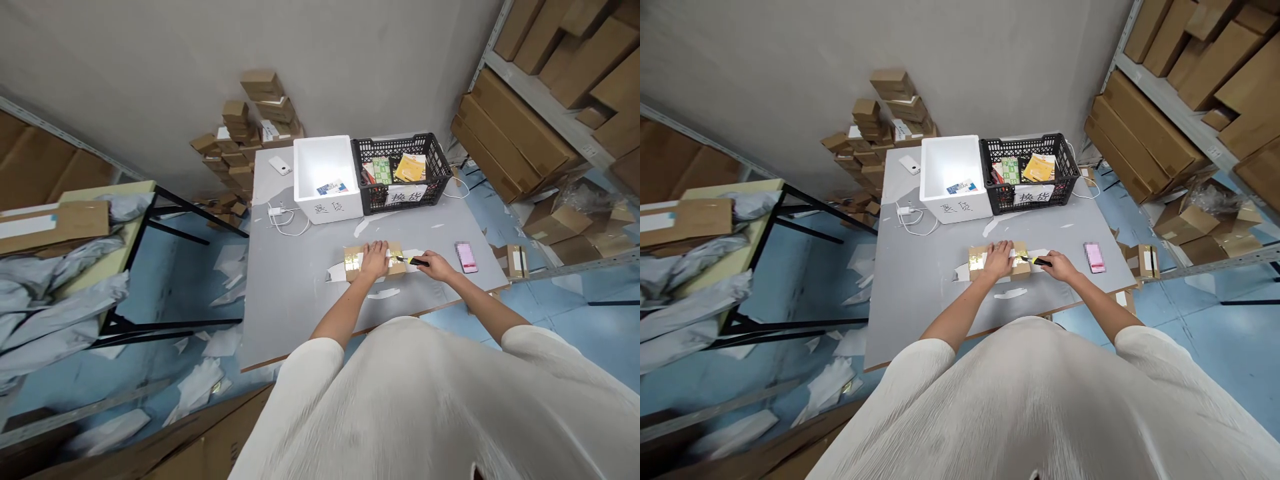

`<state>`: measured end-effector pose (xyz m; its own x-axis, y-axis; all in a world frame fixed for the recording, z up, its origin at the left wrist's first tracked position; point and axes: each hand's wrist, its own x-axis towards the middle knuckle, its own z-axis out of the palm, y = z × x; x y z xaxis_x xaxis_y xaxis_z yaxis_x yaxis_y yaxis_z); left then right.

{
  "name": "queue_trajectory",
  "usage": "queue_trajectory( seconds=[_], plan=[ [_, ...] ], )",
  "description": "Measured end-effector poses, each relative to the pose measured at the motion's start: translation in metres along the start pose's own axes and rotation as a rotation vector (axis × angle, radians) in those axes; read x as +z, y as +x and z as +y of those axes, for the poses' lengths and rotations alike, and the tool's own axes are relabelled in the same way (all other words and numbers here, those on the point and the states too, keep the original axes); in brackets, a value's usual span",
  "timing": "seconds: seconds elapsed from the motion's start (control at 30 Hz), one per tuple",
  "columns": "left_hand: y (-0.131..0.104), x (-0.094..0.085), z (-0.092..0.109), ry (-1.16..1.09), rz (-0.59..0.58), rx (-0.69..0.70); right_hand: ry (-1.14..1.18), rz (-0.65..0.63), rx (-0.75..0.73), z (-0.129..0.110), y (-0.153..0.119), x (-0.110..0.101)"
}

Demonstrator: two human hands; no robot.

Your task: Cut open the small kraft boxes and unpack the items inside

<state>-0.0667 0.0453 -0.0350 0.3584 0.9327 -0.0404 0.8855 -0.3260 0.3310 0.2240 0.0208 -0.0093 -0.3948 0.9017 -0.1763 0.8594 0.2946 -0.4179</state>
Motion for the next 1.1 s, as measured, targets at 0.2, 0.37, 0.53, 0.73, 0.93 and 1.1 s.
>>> queue_trajectory(
  seconds=[0.2, 0.37, 0.53, 0.73, 0.93, 1.1],
  plan=[
    [-0.008, 0.014, 0.005, -0.003, 0.071, -0.031, 0.036, 0.053, 0.006, -0.003, -0.001, 0.004],
    [-0.013, 0.016, 0.005, -0.025, 0.098, -0.020, 0.039, 0.097, 0.011, -0.003, -0.001, 0.012],
    [-0.016, 0.015, 0.005, -0.079, 0.092, -0.029, 0.058, 0.111, -0.021, 0.002, 0.000, 0.017],
    [-0.016, 0.014, 0.005, -0.068, 0.074, -0.043, 0.187, 0.115, -0.028, 0.005, 0.000, 0.023],
    [-0.017, 0.014, 0.005, -0.059, 0.071, -0.044, 0.070, 0.098, -0.062, 0.016, 0.004, 0.016],
    [-0.017, 0.016, 0.006, -0.046, 0.077, -0.061, 0.181, 0.057, -0.094, 0.018, 0.006, 0.016]
  ],
)
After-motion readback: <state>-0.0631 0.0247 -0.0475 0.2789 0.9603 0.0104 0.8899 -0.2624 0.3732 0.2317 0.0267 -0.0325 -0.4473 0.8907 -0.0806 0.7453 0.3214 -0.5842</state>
